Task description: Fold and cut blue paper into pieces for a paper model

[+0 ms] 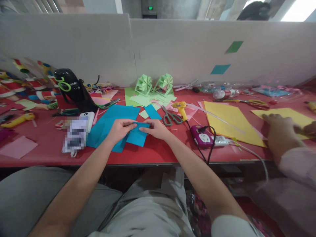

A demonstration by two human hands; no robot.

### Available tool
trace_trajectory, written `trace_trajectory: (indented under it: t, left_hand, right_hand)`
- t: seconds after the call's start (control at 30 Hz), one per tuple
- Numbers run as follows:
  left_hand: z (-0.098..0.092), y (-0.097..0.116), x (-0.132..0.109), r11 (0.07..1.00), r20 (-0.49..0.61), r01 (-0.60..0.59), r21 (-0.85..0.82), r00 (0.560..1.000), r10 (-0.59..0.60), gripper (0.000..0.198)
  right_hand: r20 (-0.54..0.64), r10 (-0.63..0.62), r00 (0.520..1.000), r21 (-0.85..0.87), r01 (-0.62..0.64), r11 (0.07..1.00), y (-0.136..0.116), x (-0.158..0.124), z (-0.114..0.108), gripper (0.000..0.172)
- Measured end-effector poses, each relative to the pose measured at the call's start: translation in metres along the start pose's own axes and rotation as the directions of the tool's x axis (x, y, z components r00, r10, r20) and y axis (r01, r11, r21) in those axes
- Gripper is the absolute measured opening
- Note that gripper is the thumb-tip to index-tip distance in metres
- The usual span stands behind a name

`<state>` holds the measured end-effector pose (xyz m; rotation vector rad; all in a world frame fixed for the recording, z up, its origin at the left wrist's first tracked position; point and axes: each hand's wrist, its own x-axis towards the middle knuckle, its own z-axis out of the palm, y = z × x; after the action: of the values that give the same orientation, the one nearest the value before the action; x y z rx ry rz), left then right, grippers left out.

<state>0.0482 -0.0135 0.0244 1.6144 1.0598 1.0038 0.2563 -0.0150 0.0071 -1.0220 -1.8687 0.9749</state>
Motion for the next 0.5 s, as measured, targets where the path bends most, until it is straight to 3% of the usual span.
trace_trajectory:
  t: [0.13, 0.23, 0.33, 0.5]
  left_hand:
    - [0.0025, 0.0011, 0.0016, 0.998, -0.042, 0.06, -0.025, 0.997, -0.061, 0.03]
    - [0.0008, 0.0008, 0.0035, 0.964, 0.015, 0.154, -0.216, 0.988, -0.155, 0.028]
    - [-0.001, -0.0011, 0.0046, 0.917, 0.073, 0.166, -0.364, 0.986, -0.149, 0.034]
    - [-0.0004, -0.0051, 0.0047, 0.963, 0.071, 0.076, -0.259, 0.996, -0.059, 0.042]
  right_hand:
    - [-0.067, -0.004, 0.998, -0.023, 0.003, 1.0, 0.0024, 0.0015, -0.0022, 0.031]
    - [-0.136, -0.018, 0.991, -0.044, 0.012, 0.999, 0.001, 0.0024, -0.0036, 0.028]
    - [-0.144, -0.043, 0.989, -0.076, 0.032, 0.997, -0.001, 0.0022, -0.0039, 0.025]
    - [-0.152, -0.047, 0.987, -0.059, 0.039, 0.998, -0.0006, 0.0017, -0.0021, 0.025]
